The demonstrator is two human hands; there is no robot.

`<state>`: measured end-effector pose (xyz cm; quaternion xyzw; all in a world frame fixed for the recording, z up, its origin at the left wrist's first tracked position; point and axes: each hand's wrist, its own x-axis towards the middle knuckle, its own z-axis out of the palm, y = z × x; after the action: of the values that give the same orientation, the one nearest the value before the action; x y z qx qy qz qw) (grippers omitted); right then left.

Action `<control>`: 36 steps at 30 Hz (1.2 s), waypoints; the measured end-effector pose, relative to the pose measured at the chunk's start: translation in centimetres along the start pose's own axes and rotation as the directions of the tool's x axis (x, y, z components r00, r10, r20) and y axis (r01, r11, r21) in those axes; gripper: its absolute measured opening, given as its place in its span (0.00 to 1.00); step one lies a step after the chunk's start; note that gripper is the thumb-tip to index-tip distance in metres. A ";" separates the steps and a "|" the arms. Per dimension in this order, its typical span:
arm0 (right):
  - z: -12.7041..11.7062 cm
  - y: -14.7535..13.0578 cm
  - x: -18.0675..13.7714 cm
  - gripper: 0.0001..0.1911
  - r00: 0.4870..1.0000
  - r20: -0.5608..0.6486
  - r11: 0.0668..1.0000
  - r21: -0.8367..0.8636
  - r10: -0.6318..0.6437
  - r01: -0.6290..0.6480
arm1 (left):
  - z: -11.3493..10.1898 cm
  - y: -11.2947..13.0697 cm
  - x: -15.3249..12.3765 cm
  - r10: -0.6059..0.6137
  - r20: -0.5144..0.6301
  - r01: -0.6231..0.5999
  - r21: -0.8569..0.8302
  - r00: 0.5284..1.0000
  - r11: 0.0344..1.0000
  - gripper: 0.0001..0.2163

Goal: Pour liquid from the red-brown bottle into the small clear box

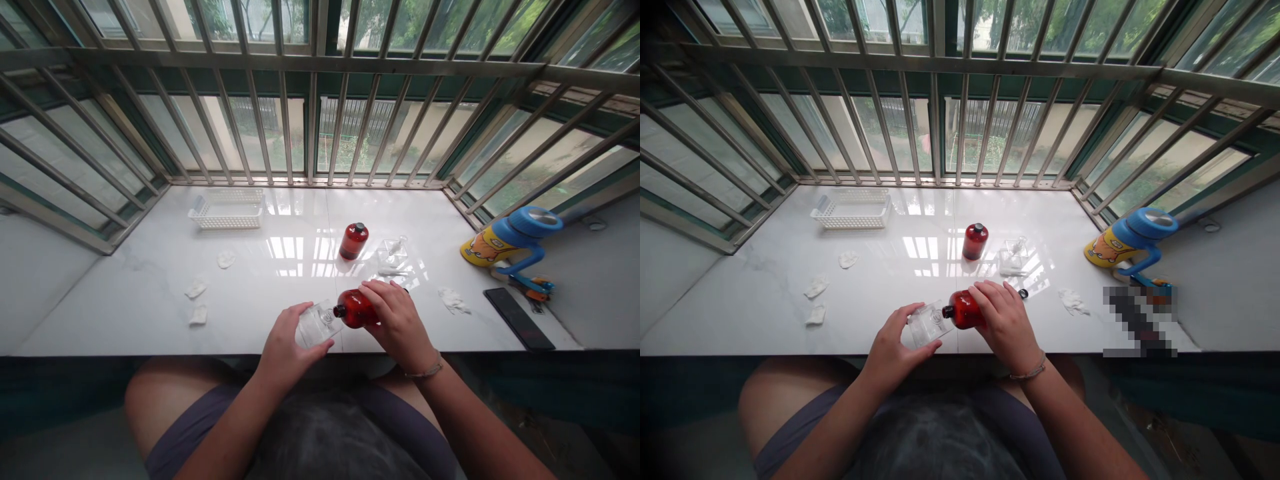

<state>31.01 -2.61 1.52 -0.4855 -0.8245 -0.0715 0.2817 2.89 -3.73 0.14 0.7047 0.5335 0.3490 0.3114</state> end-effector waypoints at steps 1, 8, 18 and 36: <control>-0.1 0.0 0.0 0.33 1.000 0.002 1.000 -0.005 -0.004 0.004 | 0.0 0.0 0.0 0.002 0.000 -0.002 -0.001 1.000 1.000 0.32; -0.7 0.0 0.3 0.32 0.999 0.025 0.999 -0.019 -0.028 0.029 | 0.1 -0.1 0.0 -0.005 0.009 0.005 0.001 1.000 1.000 0.32; -0.8 0.0 0.5 0.31 0.999 0.033 0.999 -0.016 -0.035 0.036 | 0.1 0.1 0.0 -0.005 0.022 0.006 -0.008 1.000 1.000 0.32; -1.0 0.1 0.7 0.32 0.996 0.059 0.997 -0.013 -0.069 0.070 | 0.2 0.1 -0.1 0.001 0.038 0.000 -0.021 0.999 1.000 0.31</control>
<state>31.23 -2.43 2.73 -0.4605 -0.8482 -0.0733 0.2512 3.05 -3.82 0.08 0.7081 0.5235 0.3415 0.3287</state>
